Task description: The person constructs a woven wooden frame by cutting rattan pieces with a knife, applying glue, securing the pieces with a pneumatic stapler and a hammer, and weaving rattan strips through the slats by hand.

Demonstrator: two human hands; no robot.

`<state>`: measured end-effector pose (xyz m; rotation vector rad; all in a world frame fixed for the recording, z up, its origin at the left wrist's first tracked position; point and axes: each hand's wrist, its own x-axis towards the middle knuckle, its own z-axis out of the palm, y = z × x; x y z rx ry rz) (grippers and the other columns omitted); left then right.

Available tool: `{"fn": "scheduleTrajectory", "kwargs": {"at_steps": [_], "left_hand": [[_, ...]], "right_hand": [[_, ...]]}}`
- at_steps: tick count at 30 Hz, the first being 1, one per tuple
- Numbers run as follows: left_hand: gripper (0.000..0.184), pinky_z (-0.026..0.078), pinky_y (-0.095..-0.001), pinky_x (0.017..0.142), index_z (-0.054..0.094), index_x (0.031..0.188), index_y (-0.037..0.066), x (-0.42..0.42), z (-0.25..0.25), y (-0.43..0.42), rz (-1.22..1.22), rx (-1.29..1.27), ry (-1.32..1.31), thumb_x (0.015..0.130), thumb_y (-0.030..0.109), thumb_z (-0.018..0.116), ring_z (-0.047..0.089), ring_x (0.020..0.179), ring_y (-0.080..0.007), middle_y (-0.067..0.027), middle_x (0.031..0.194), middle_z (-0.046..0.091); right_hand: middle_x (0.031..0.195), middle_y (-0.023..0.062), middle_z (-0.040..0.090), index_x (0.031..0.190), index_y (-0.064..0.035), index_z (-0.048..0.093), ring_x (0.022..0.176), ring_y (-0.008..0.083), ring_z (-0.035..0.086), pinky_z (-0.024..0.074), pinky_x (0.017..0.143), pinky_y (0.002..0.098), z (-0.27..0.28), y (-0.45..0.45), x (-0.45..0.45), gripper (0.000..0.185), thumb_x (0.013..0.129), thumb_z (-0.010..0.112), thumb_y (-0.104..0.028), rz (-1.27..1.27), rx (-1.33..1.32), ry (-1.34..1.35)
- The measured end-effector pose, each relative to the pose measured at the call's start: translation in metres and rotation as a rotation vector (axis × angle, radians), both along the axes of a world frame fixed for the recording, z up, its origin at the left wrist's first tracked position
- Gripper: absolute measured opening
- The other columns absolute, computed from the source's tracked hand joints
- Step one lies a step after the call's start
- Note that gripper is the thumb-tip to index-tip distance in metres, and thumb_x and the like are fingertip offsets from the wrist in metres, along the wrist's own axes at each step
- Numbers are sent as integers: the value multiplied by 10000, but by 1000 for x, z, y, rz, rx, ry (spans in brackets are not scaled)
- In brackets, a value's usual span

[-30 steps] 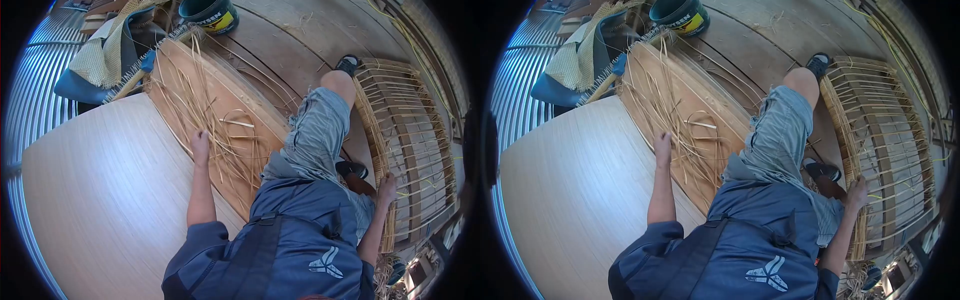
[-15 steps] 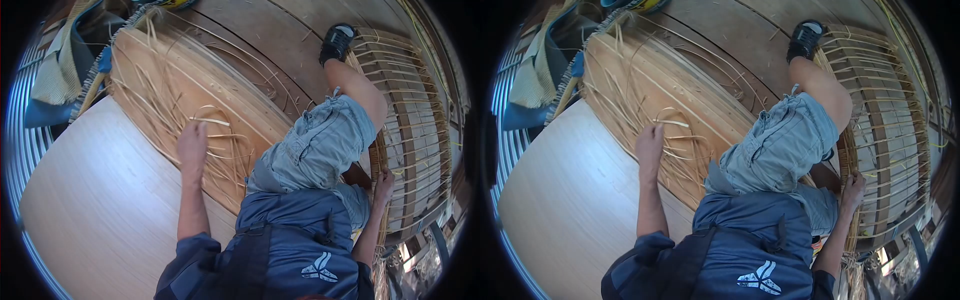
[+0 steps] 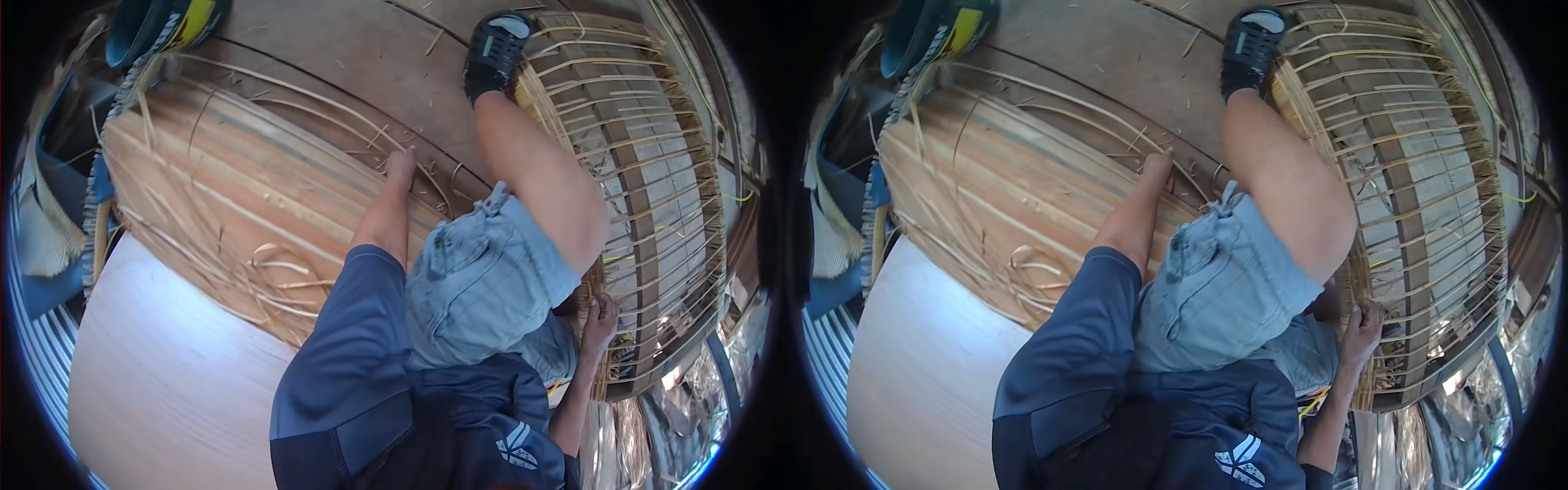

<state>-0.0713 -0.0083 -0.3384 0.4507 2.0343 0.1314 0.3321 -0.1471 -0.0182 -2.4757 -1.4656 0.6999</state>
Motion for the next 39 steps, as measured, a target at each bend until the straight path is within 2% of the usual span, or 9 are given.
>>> {"fn": "scheduleTrajectory", "kwargs": {"at_steps": [2,5,8,10,17,28,30,35,39], "left_hand": [[431,470,-426,775,633,949,-94,-5,-36,-2,4,-49,1,823,314,577,617,924,-385,-286,956,622],[253,486,-379,643,615,873,-42,-22,-79,9,80,350,-70,850,198,537,627,748,-270,-168,790,627],[111,490,-361,590,525,927,43,-52,-3,72,869,686,-392,899,138,474,597,666,-215,-57,762,575],[105,507,-350,642,485,993,79,-86,49,107,955,815,-451,924,157,476,604,727,-215,-46,823,570],[75,522,-354,750,491,998,99,-101,197,125,730,1190,-800,930,129,483,599,818,-205,-46,885,582],[123,528,-396,720,458,1059,91,-2,269,30,882,1028,-940,940,117,452,618,866,-264,-71,906,579],[165,530,-357,685,449,1104,88,-2,288,22,848,1042,-907,941,103,438,623,829,-246,-64,895,568],[195,507,-248,659,546,1101,54,-24,323,6,60,1205,-398,923,82,471,603,769,-144,-51,865,587],[154,504,-263,674,599,1023,42,-19,368,-26,-187,1377,-78,903,80,511,603,771,-143,-64,904,622]], "right_hand": [[845,135,575,939,1,602,794,242,567,459,730,330,2,6,-3,126,828,563,-41,-12,-16,-63],[848,121,590,928,9,607,775,211,574,463,721,310,-1,6,7,115,834,567,-43,-61,-17,-44],[852,103,597,933,18,607,766,178,576,468,717,295,1,6,3,124,854,559,-64,-105,23,43],[861,94,601,945,26,607,773,150,568,467,720,279,3,8,-3,145,868,553,-83,-111,0,-18],[891,146,616,981,16,609,784,249,602,479,733,333,-7,-10,11,186,864,553,-117,-26,108,-48],[862,102,605,978,38,592,780,160,562,460,741,297,0,-15,12,184,882,536,-108,-70,163,281],[855,97,599,977,40,589,777,151,551,457,737,291,-2,-18,10,182,884,532,-105,-62,186,313],[846,88,592,985,37,586,770,145,537,450,728,278,-19,-24,22,180,888,523,-100,-11,240,326],[816,35,582,1006,9,596,744,93,520,433,671,230,-11,-13,9,207,905,523,-157,-63,198,424]]}}
